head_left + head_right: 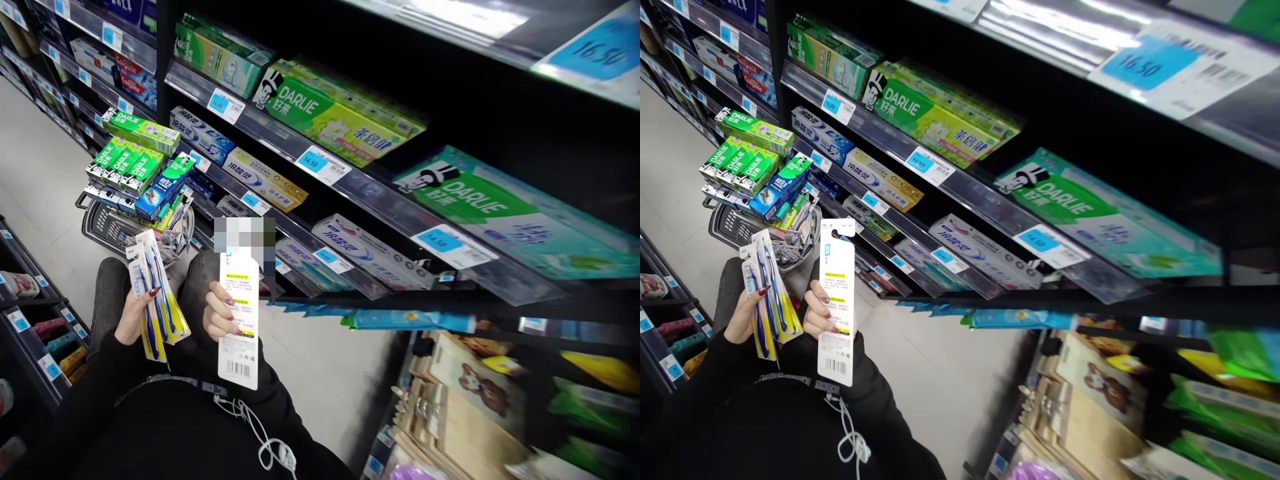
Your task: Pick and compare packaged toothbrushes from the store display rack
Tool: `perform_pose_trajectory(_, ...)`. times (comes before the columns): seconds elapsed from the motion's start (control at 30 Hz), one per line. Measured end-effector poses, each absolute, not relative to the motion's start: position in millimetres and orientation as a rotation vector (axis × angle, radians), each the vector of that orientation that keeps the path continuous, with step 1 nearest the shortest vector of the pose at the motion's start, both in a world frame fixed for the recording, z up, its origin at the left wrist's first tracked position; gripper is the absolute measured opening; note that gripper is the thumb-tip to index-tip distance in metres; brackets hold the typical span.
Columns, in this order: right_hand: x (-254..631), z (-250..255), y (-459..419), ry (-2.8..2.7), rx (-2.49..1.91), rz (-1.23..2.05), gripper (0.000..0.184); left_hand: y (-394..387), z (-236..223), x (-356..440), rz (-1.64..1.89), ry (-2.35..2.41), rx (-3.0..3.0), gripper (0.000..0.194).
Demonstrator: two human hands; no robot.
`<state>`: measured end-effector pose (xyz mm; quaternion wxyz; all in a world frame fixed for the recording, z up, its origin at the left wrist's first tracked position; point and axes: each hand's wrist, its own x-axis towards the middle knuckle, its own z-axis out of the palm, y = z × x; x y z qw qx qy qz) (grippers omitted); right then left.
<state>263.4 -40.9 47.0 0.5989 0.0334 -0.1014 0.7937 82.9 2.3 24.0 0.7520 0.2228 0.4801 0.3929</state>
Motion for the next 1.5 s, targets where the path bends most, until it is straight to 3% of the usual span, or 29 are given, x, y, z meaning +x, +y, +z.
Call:
perform_pose_trajectory(0.13, 260.0, 32.7, -38.5, -0.235, 0.353, 1.839, 0.041, 1.5, 23.6, 81.8, 0.838, 1.018, 0.481, 0.052)
perform_pose_trajectory(0.5, 265.9, 40.4, -44.1, -0.205, 0.214, 1.805, 0.041, 3.4, 19.0, 82.2, 0.831, 1.047, 0.494, 0.053)
perform_pose_trajectory(0.63, 269.4, 52.6, -44.8, -0.186, -0.025, 1.817, 0.043, 3.0, 19.9, 82.6, 0.836, 1.047, 0.487, 0.052)
perform_pose_trajectory(0.77, 271.8, 64.5, -41.0, -0.047, -0.322, 1.741, 0.035, 2.4, 19.0, 82.2, 0.834, 1.053, 0.488, 0.051)
perform_pose_trajectory(1.03, 277.6, 54.2, -29.2, 0.041, -0.147, 1.652, 0.023, 1.3, 14.7, 79.2, 0.834, 1.038, 0.501, 0.044)
perform_pose_trajectory(1.13, 278.3, 54.1, -28.5, 0.073, -0.249, 1.627, 0.020, 0.5, 17.6, 78.9, 0.818, 1.048, 0.492, 0.050)
perform_pose_trajectory(1.3, 278.1, 56.5, -29.9, -0.023, -0.283, 1.608, 0.025, 0.3, 21.3, 80.3, 0.820, 1.058, 0.492, 0.060)
perform_pose_trajectory(1.5, 275.9, 59.1, -34.2, -0.305, -0.010, 1.728, 0.041, 0.7, 19.6, 80.8, 0.829, 1.061, 0.491, 0.055)
